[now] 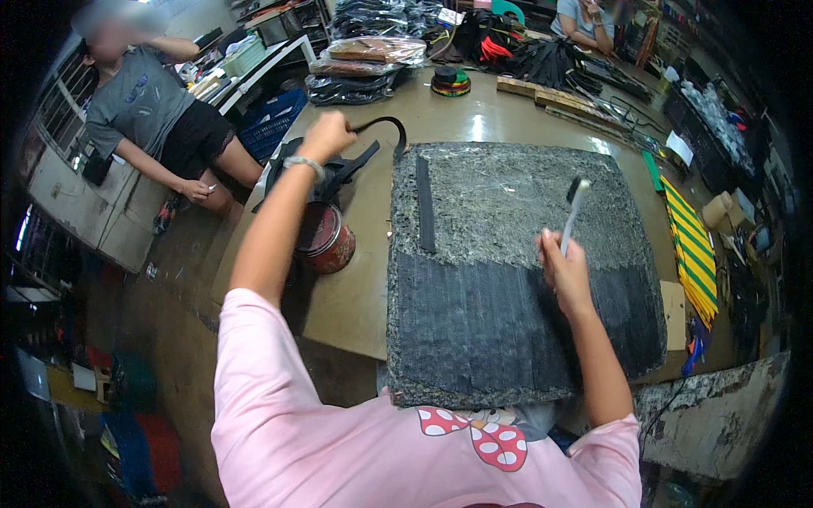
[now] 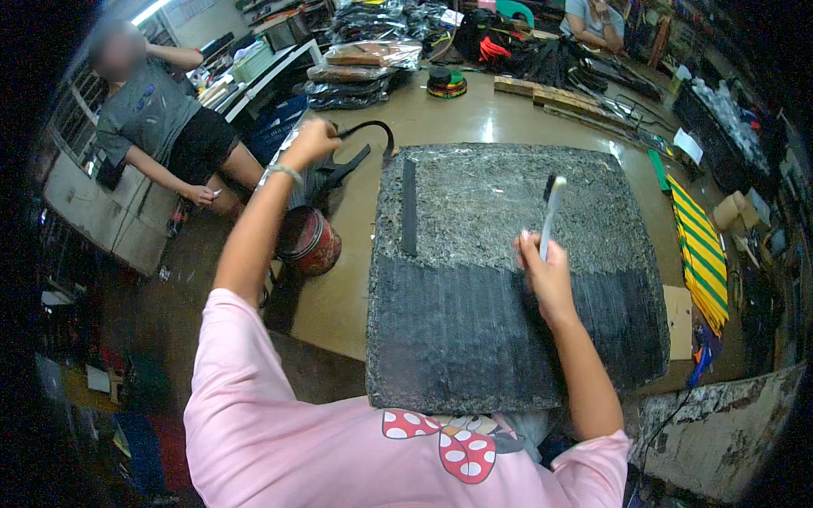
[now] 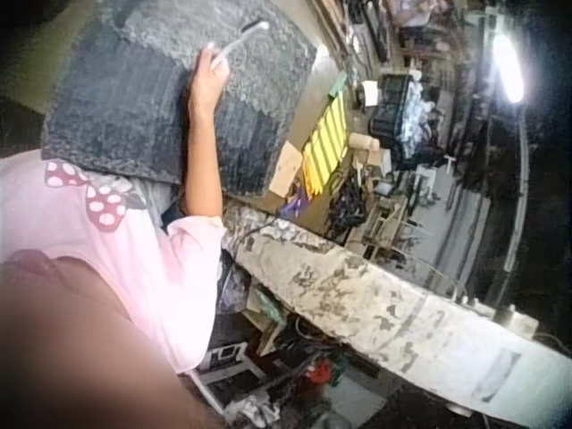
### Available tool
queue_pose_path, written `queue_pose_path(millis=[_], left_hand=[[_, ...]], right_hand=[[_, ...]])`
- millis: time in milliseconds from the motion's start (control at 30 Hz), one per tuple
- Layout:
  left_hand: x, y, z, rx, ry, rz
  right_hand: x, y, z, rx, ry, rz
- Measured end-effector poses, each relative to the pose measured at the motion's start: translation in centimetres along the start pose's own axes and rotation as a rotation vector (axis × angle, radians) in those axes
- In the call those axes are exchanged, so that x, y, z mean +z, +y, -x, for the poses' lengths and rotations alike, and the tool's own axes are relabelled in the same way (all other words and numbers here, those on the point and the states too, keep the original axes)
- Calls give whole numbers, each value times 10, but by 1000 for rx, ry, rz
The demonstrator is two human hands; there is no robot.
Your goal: The person opens a metal can and uses a brush to apply a yellow substance onto a dark textured mat. They then pick up black fabric strips and place them onto the treated area of the mat.
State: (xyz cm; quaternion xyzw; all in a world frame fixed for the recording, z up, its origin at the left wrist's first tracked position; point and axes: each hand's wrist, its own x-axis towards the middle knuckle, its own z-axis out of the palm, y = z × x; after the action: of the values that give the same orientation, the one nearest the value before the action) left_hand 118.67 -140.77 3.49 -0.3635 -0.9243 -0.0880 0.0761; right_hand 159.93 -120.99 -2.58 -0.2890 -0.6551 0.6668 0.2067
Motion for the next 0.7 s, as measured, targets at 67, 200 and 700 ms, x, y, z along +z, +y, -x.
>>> queue_pose_path(millis=[67,200,700], left_hand=[[-46,13,-3,146,181,47],[-107,76,7,454,194,489],[19,98,-33,176,-393,918]], right_hand=[[9,-20,-14,-172,30,17],[50,-71,-49,-596,153,59],[86,-2,-52,-154,-39,119]])
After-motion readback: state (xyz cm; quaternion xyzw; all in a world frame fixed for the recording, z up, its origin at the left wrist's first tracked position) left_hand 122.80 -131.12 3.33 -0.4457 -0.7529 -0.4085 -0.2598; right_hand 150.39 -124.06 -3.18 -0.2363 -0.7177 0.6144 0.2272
